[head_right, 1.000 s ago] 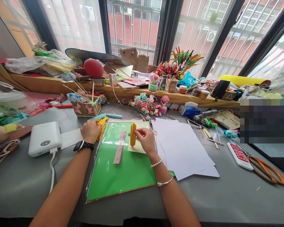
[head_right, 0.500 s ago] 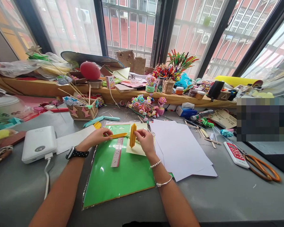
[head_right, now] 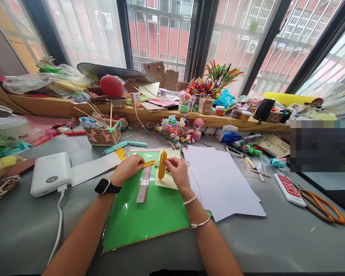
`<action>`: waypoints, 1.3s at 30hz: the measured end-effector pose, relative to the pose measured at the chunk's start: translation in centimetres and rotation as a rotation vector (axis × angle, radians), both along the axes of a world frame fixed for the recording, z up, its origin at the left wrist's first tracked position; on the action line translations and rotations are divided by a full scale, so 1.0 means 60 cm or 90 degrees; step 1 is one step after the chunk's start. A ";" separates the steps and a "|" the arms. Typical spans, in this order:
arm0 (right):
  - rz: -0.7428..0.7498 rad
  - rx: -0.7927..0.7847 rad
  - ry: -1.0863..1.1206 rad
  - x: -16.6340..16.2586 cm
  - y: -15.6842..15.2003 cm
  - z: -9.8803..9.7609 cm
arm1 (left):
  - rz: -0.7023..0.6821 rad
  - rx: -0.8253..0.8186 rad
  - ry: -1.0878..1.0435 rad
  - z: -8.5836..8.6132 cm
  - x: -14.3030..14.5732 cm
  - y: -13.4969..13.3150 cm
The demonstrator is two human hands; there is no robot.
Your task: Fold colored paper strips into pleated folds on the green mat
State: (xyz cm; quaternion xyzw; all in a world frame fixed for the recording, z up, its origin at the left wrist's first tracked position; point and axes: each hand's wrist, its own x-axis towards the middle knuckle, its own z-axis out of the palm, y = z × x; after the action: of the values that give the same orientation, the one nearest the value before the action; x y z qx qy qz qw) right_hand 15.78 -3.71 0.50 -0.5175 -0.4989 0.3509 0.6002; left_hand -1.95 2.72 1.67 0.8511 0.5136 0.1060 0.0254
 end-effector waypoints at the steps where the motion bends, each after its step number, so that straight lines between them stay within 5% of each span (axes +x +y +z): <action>1: 0.003 -0.001 0.002 -0.001 0.000 0.001 | -0.002 -0.003 -0.005 0.001 0.001 -0.001; 16: -0.082 0.030 0.086 0.032 0.011 0.007 | -0.017 -0.148 -0.173 -0.021 0.003 0.009; 21: -0.121 0.030 0.142 0.048 0.014 0.007 | 0.040 -0.212 -0.418 -0.009 -0.009 0.013; 28: -0.077 0.001 0.147 0.030 0.014 0.003 | 0.013 -0.485 -0.799 0.009 0.021 -0.015; 39: 0.067 -0.005 0.071 -0.011 0.003 0.003 | -0.087 -0.541 -0.803 -0.007 0.070 -0.046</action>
State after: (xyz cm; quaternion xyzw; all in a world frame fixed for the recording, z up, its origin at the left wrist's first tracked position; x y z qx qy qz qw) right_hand 15.10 -3.55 0.68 -0.4727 -0.4899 0.4118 0.6058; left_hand 2.25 -0.05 1.27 0.5761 0.3449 0.3638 0.6456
